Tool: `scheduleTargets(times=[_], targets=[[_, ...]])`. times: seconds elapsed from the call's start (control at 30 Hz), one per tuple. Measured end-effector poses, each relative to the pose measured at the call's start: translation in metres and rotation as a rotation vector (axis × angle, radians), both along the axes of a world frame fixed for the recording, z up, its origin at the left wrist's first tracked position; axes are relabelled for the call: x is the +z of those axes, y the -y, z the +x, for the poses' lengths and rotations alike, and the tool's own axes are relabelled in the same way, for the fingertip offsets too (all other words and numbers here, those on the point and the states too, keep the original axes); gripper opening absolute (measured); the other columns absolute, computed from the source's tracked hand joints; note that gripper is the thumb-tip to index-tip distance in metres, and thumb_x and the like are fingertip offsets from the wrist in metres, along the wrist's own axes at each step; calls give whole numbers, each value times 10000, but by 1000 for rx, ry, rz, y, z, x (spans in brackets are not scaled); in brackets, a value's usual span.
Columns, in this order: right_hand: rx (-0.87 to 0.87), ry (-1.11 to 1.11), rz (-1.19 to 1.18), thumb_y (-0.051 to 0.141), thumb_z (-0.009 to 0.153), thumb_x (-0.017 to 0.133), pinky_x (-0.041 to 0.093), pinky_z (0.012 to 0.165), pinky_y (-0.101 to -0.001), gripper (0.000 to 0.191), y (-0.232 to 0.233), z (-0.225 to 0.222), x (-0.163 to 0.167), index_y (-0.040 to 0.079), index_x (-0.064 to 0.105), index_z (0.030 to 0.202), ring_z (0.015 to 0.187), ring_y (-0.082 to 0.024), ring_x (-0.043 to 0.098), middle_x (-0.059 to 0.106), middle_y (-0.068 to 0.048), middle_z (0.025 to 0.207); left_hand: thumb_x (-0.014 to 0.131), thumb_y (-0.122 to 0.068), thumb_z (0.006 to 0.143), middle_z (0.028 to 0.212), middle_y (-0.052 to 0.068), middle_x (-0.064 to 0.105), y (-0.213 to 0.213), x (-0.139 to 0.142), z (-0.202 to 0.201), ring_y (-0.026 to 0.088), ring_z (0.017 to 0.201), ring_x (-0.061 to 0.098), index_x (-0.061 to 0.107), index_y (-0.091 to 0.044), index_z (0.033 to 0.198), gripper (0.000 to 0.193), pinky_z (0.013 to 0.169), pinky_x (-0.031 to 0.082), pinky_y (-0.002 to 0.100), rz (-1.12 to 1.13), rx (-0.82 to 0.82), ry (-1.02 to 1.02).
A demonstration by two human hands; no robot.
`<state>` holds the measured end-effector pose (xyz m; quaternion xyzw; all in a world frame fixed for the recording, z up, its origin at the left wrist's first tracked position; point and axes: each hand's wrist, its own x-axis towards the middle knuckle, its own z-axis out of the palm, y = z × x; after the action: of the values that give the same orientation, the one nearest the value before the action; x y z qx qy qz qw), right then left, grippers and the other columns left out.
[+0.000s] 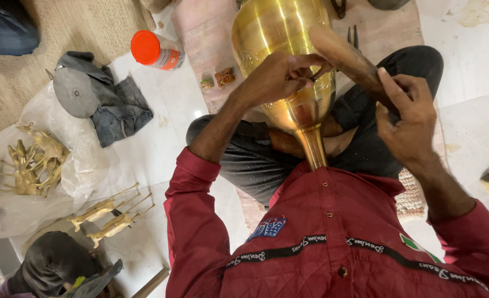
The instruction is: The person sits cross-legged on the floor with a large brass vase held between their legs and engraves decorative patterns into its surface. They hold a small chisel against the metal and strike it with a wooden mallet, repositioning the chisel repeatedly to work different spots on the vase.
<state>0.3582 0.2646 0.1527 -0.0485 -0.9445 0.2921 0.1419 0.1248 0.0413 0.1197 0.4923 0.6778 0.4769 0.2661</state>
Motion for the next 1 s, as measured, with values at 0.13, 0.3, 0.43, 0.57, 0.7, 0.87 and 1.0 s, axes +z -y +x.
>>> scheduleTargets(times=[0.13,0.3,0.43,0.57,0.7,0.87,1.0], targets=[[-79,-83,-188,-62,1026,699,556,957,-362,622,4,5,-5,100,518,1599,1148,-269,618,532,-168,1318,716,34,925,1062,101,812,0,2,0,179,934,819,597,-145,1420,540,852,688,344,-81,11,-8],[-108,-119,-220,-53,1054,696,580,965,-345,628,4,10,-14,125,501,1624,1158,-240,584,530,-159,1339,767,-28,931,1035,98,824,-1,4,-1,170,864,822,611,-156,1412,522,790,671,329,-176,23,-29],[-68,-55,-139,-74,1005,686,561,1006,-340,651,5,14,-18,109,512,1605,1211,-253,606,522,-172,1328,735,20,882,1132,107,797,1,6,0,185,956,816,609,-161,1415,577,817,692,324,-71,-4,-49],[-121,-174,-354,-83,1049,678,488,989,-288,659,10,17,-25,87,439,1639,1177,-201,538,472,-132,1339,794,-83,914,1101,88,795,7,12,3,202,929,808,608,-188,1407,537,835,688,344,-90,-6,-25],[-100,-176,-236,-100,1063,709,505,1011,-314,623,15,21,-30,69,472,1615,1168,-213,523,491,-152,1346,741,-48,960,1083,74,808,13,16,8,188,976,822,595,-197,1427,511,845,690,347,-59,13,-24],[-100,-202,-258,-67,1070,702,502,979,-299,626,19,22,-33,34,413,1616,1207,-218,528,469,-163,1326,710,-46,965,1081,85,799,9,14,8,183,985,815,581,-193,1430,505,814,686,337,-87,11,-72],[-98,-24,-47,-99,964,676,520,873,-324,702,18,18,-30,104,507,1615,1114,-219,561,490,-169,1334,714,-46,963,1089,93,792,7,13,5,193,960,813,594,-175,1431,500,815,682,341,-78,-18,-85]])
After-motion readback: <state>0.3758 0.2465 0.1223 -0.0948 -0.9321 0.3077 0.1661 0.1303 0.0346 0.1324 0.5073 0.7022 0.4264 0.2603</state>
